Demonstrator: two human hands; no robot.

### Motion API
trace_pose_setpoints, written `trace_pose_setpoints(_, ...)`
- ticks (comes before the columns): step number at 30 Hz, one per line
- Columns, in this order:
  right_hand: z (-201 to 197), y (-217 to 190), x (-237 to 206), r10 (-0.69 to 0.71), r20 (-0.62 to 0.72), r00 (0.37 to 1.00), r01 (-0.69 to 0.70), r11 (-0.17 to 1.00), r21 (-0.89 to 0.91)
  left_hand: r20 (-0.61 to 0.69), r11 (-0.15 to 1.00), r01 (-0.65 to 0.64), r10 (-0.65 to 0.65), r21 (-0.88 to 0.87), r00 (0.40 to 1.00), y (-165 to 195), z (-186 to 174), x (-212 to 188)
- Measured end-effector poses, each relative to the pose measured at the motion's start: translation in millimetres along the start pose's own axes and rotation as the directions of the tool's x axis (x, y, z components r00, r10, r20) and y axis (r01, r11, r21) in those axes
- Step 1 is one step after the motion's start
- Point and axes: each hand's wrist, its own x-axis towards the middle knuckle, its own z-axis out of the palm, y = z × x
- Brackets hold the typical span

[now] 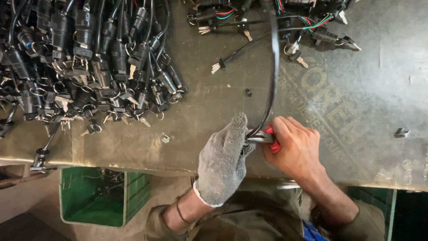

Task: The person processes cable assemblies at a workbench, using pliers to strip and crimp the ends of black multi-conductor wires and fitting terminals onto the exposed conductors. Finished cables are set aside in piles, and the person gathers completed cables together at the end.

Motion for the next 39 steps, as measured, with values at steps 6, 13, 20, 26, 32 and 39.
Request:
trace_pose_setpoints(6, 9, 0, -7, 0.039, -0.031, 0.999, -0.038, 0.998, 0.049, 0.043, 0.961, -0.015, 0.003, 0.277, 0.999, -11, 10, 1)
trace_pose_setpoints(13, 13, -12, -5, -0.005, 0.019, 1.000, -0.001, 0.959, 0.283, 0.009, 0.990, -0.052, 0.051, 0.135, 0.999, -14, 3, 0)
trace_pose_setpoints(20, 8, -11, -3, -0.008, -0.004, 1.000, 0.008, 0.969, 0.246, 0.077, 0.995, -0.035, 0.028, 0.090, 0.997, -7, -4, 5)
trace_pose_setpoints(26, 22, 6, 3, -0.085, -0.104, 0.991, 0.108, 0.965, 0.238, 0.167, 0.904, 0.119, -0.054, -0.410, 0.985, 1, -21, 12)
trace_pose_setpoints(32, 30, 30, 22, -0.320, -0.069, 0.945, 0.312, 0.818, 0.484, 0.511, 0.391, 0.534, -0.170, -0.750, 0.843, 2, -22, -1)
trace_pose_setpoints(39, 34, 14, 17, -0.108, 0.040, 0.993, 0.098, 0.974, 0.204, 0.070, 0.979, 0.156, -0.147, -0.131, 0.987, 6, -16, 15)
